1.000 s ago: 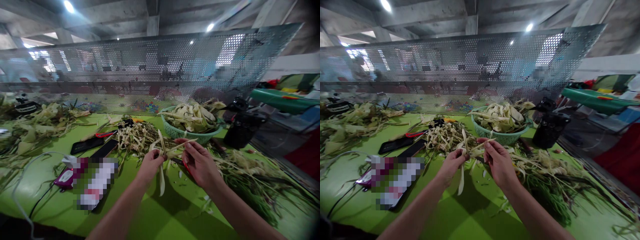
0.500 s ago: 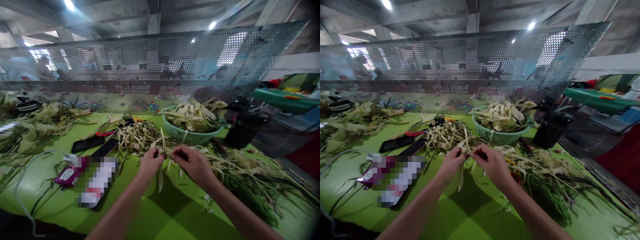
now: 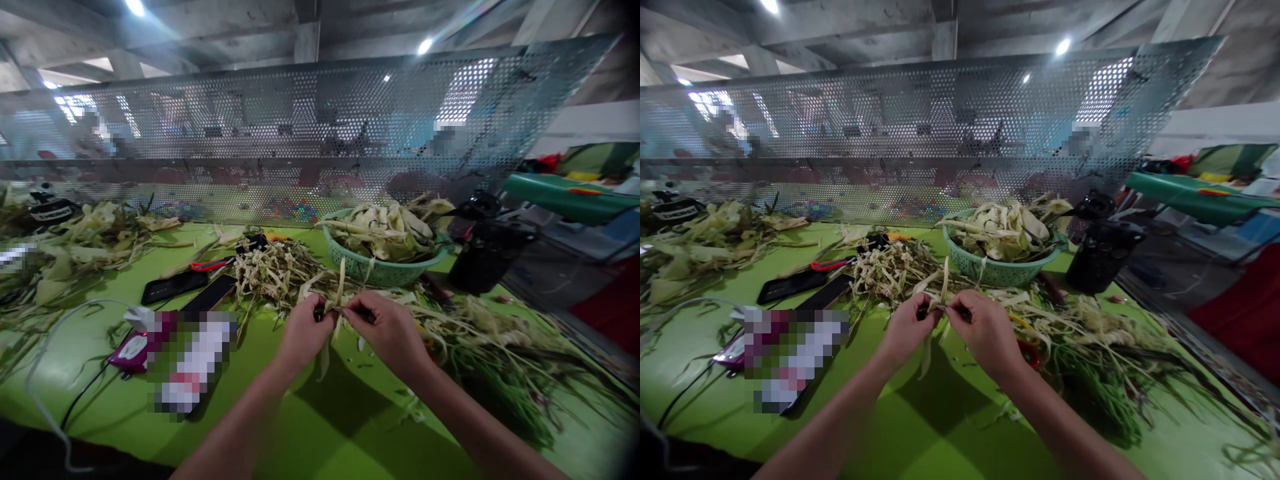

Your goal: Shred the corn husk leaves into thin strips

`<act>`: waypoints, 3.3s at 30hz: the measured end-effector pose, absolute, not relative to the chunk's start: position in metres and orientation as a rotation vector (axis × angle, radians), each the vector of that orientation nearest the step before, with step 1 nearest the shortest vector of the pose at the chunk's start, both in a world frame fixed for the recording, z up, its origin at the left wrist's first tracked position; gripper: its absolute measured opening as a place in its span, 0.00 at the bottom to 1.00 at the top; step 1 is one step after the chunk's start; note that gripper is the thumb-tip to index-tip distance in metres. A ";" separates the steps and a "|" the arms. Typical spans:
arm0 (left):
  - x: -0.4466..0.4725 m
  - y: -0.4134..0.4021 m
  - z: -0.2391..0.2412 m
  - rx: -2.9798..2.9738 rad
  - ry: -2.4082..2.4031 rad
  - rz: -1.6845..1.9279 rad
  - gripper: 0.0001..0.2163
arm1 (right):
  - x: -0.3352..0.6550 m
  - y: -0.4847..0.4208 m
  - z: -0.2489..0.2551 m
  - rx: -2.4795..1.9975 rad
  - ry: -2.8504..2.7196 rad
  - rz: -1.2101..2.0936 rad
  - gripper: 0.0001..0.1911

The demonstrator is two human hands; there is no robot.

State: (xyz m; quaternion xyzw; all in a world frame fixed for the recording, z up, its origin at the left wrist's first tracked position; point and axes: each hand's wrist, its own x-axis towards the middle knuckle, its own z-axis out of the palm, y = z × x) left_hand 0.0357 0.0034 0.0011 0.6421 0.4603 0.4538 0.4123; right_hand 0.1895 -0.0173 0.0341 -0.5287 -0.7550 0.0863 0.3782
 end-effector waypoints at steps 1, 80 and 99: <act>0.036 0.003 0.001 1.628 1.165 1.141 0.03 | 0.189 -0.018 0.034 -1.354 -1.925 0.221 0.07; 0.026 0.009 0.005 1.197 0.881 1.102 0.06 | 0.202 -0.006 0.034 -1.088 -2.106 0.037 0.06; 0.027 0.012 -0.019 1.389 0.823 1.014 0.08 | 0.187 -0.022 0.024 -0.885 -2.319 -0.581 0.13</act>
